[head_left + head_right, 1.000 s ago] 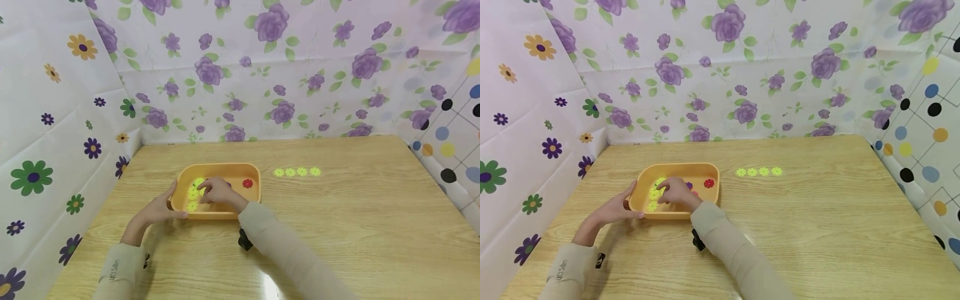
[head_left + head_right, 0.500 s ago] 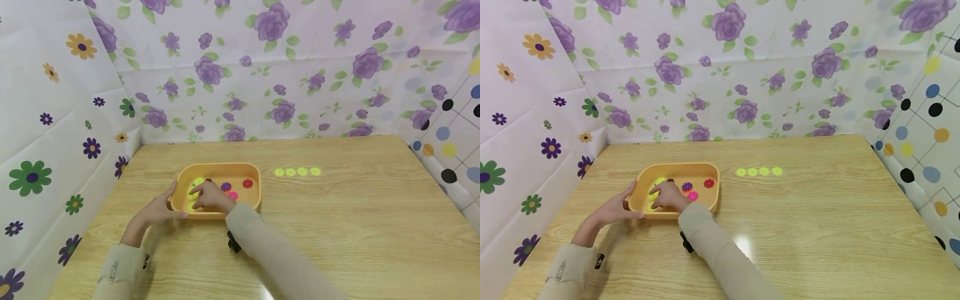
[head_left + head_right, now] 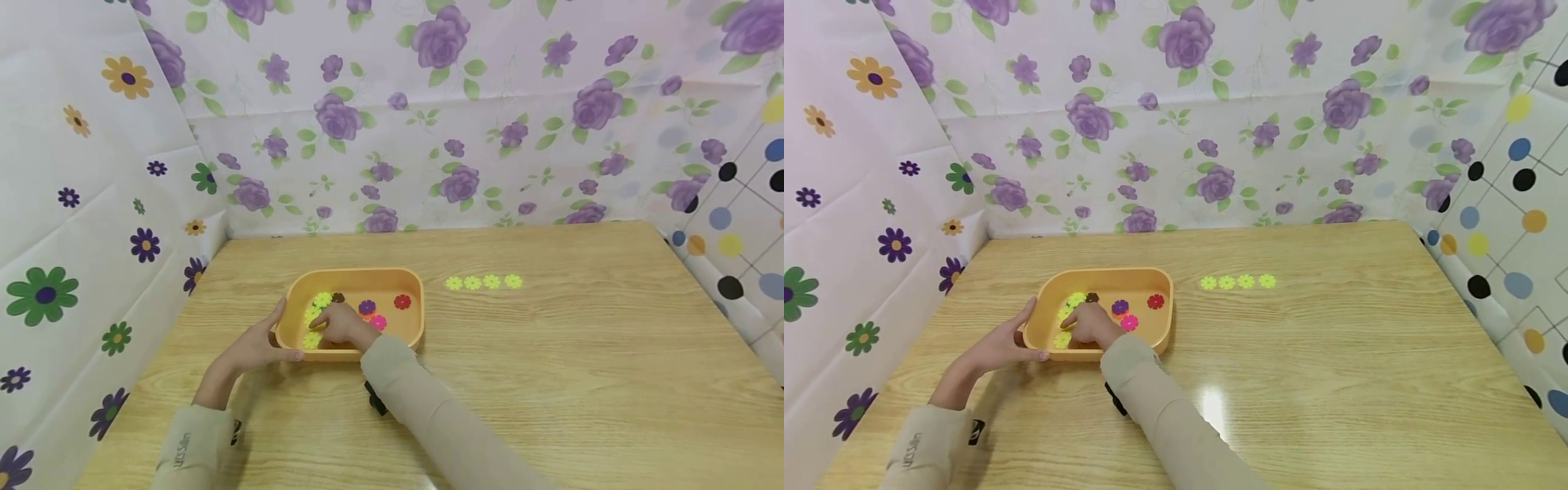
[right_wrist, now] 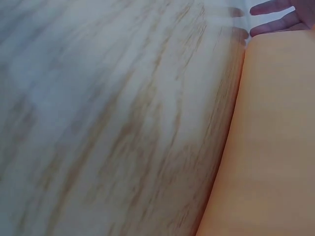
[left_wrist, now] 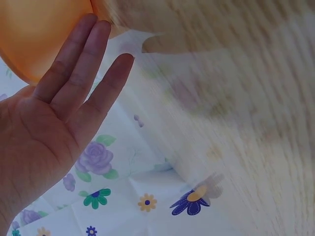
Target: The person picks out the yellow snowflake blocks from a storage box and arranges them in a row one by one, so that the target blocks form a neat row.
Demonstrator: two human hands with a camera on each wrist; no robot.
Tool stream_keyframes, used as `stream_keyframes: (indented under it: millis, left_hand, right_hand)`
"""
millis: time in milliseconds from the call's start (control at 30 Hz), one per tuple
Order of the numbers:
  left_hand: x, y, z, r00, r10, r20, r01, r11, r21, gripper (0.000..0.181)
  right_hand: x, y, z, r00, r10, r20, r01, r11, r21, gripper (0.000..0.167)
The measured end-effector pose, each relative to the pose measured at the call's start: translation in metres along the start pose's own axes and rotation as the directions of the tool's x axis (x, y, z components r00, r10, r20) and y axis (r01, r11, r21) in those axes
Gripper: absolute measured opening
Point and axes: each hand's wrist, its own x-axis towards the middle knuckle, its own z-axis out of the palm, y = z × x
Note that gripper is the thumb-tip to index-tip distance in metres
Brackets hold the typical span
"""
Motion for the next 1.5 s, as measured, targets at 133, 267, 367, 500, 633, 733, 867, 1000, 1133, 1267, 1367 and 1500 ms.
stream_keyframes:
  millis: [133,267,367,500,633,733,867,1000,1133,1267,1367,1500]
  left_hand:
    - [-0.0005,0.0,-0.0005,1.0,0.013,0.006,-0.013,1.0,-0.025,0.112]
    - [-0.0005,0.0007,-0.0011,1.0,0.019,0.006,-0.019,1.0,-0.025,0.112]
    - [-0.0004,0.001,-0.0016,1.0,0.021,0.001,-0.021,1.0,-0.016,0.112]
    - [-0.0007,0.0011,-0.0019,1.0,0.021,-0.002,-0.021,1.0,-0.009,0.112]
    - [-0.0012,0.0014,-0.0021,1.0,0.014,-0.001,-0.014,1.0,-0.011,0.111]
    - [-0.0012,0.0016,-0.0023,1.0,0.009,-0.002,-0.009,1.0,-0.011,0.111]
    - [-0.0017,0.0021,-0.0018,1.0,0.009,-0.004,-0.009,1.0,-0.011,0.112]
    - [-0.0017,0.0016,-0.0006,1.0,0.007,-0.006,-0.007,1.0,-0.011,0.111]
    - [-0.0012,0.0009,0.0007,1.0,0.013,-0.008,-0.014,1.0,-0.017,0.11]
    - [-0.0014,0.0008,0.0007,1.0,0.007,-0.002,-0.007,1.0,-0.028,0.111]
    - [-0.0016,0.0005,0.0004,1.0,-0.003,-0.001,0.003,1.0,-0.025,0.113]
    - [-0.0015,0.0001,0.0002,1.0,-0.002,-0.002,0.002,1.0,-0.018,0.113]
  right_hand:
    - [0.0015,-0.0011,0.0002,1.0,0.021,0.009,-0.02,0.999,-0.027,0.04]
    - [0.0029,-0.0022,0.0004,0.999,0.036,0.013,-0.035,0.998,-0.046,0.042]
    - [0.0038,-0.0029,0.0002,0.999,0.042,0.008,-0.041,0.997,-0.063,0.044]
    - [0.0045,-0.003,0.0006,0.999,0.046,0.009,-0.045,0.996,-0.079,0.044]
    - [0.0048,-0.0026,0.001,0.999,0.038,0.01,-0.037,0.996,-0.08,0.039]
    - [0.004,-0.0033,0.0002,0.999,0.04,0.006,-0.039,0.996,-0.075,0.04]
    - [0.0017,-0.0045,-0.001,0.999,0.051,0.014,-0.05,0.996,-0.07,0.041]
    - [0.0005,-0.0037,-0.0014,0.999,0.033,0.022,-0.032,0.997,-0.076,0.035]
    - [-0.0008,-0.0034,-0.0013,0.999,0.026,0.021,-0.025,0.999,-0.041,0.026]
    - [-0.0014,-0.0034,-0.001,0.999,0.031,0.02,-0.032,0.999,0.016,0.028]
    - [-0.0009,-0.0028,-0.0008,1.0,0.018,0.02,-0.018,1.0,-0.013,0.034]
    - [-0.0005,-0.0024,-0.0006,0.999,-0.009,0.032,0.012,0.997,-0.072,0.035]
